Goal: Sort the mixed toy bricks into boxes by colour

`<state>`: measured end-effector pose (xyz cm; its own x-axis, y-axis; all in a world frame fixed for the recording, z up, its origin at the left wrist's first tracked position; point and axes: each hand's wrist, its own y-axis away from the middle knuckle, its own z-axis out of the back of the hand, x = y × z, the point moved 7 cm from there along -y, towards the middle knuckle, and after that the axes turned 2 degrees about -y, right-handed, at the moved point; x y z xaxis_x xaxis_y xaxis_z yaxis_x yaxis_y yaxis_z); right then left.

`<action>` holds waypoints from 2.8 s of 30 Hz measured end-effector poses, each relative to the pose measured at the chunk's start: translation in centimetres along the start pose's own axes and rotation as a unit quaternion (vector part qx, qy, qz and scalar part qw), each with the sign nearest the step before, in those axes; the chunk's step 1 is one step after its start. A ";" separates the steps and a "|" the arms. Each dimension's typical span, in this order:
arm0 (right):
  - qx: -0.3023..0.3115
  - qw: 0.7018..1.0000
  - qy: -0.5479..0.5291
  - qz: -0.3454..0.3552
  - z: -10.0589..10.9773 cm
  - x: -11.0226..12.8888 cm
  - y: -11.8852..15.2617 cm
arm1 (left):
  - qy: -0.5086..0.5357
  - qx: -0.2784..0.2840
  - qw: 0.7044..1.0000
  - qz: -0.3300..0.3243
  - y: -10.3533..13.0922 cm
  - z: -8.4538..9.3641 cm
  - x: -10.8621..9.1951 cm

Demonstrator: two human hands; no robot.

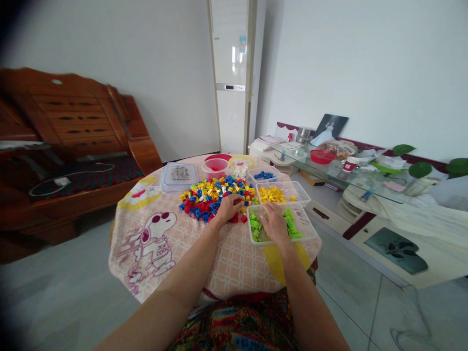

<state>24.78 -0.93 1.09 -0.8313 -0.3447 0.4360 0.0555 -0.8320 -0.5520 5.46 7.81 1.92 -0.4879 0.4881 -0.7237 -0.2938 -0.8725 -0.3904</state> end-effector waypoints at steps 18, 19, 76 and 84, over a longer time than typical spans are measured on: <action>0.005 1.000 0.005 0.001 -0.2 -0.2 0.0 | 0.125 0.020 0.991 -0.045 -2.5 -3.9 -3.1; 0.005 1.000 0.003 0.001 -0.2 -0.2 0.0 | 0.113 0.013 0.993 -0.044 -2.2 -3.4 -2.8; 0.011 1.000 0.000 -0.004 -0.1 -0.1 -0.1 | -0.030 0.026 0.993 -0.109 -1.4 -3.7 -1.4; 0.018 1.000 -0.007 -0.003 0.2 0.0 -0.2 | -0.105 0.167 0.976 -0.097 -4.4 -5.3 -1.3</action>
<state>24.83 -0.87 1.31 -0.8238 -0.3455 0.4495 0.0700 -0.8488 -0.5241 11.73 10.93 1.62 -0.5436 0.6673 -0.5091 -0.6316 -0.7247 -0.2755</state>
